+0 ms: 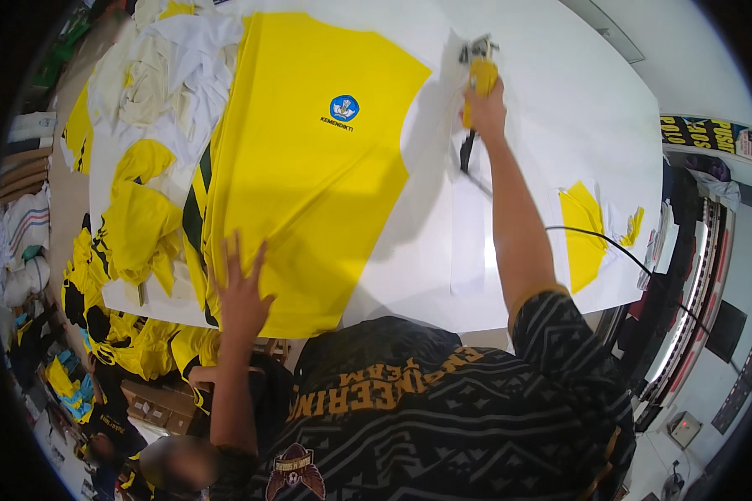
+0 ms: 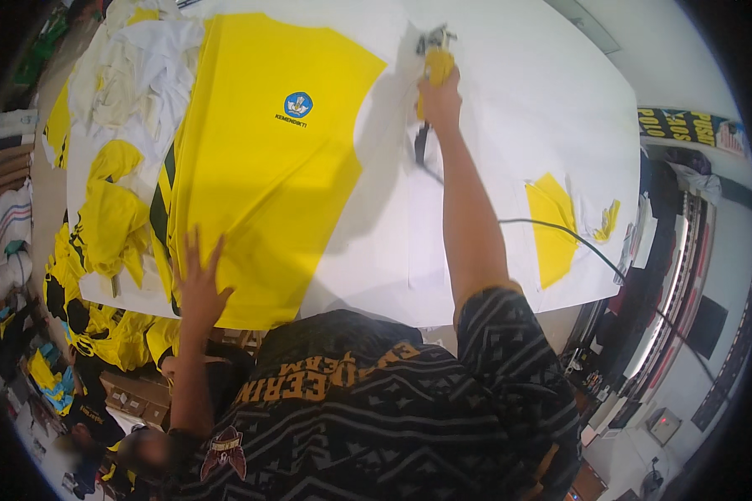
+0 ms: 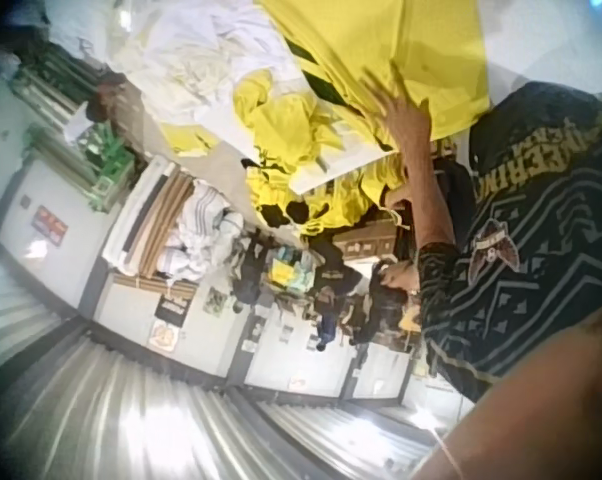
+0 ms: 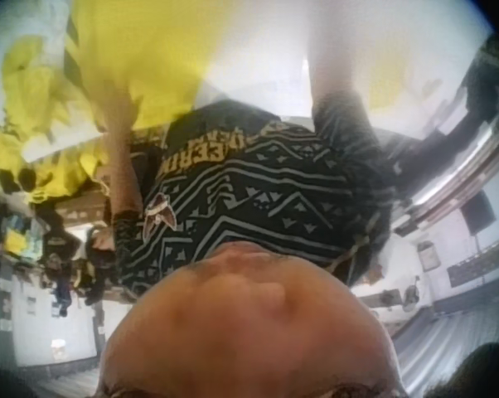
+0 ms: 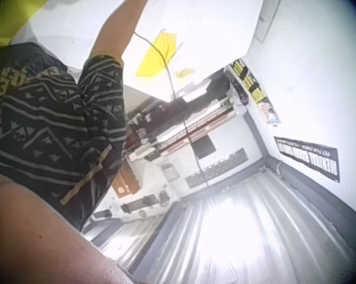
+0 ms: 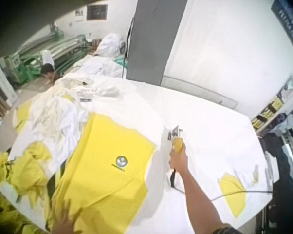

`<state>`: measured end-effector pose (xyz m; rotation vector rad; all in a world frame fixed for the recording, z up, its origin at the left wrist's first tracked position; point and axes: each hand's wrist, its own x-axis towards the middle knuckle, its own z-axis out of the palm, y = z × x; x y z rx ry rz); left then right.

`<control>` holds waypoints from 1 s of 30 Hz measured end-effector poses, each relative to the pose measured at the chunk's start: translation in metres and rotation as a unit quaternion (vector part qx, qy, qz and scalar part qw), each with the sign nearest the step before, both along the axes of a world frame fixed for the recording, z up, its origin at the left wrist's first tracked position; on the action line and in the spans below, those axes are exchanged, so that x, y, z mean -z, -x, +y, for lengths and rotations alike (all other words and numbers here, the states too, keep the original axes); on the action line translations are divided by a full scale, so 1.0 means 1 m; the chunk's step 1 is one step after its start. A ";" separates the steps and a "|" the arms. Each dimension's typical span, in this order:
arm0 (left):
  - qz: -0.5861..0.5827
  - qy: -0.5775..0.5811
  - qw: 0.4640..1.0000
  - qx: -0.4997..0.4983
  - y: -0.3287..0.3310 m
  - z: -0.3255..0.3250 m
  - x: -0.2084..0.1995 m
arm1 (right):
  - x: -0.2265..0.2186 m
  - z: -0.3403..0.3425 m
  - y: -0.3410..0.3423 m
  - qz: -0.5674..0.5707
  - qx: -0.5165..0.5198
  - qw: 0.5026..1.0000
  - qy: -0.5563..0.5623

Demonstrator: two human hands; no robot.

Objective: The person uses a yellow electric fabric cutter to trim the edges of a yellow t-shirt laid on a white table. They repeatedly reposition the shirt and cut along its contours, then set the cut pieces aside.

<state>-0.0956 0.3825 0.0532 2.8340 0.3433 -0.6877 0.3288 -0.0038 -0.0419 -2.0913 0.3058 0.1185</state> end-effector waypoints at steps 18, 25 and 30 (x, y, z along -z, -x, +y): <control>-0.103 0.137 0.961 0.220 0.046 -0.123 0.112 | -0.059 -0.077 0.439 0.080 -0.176 0.973 0.127; -0.233 0.139 0.935 0.230 0.060 -0.121 0.131 | -0.064 -0.050 0.420 0.087 -0.193 0.958 0.193; -0.250 0.141 0.933 0.218 0.061 -0.122 0.131 | -0.058 -0.036 0.405 0.079 -0.190 0.963 0.176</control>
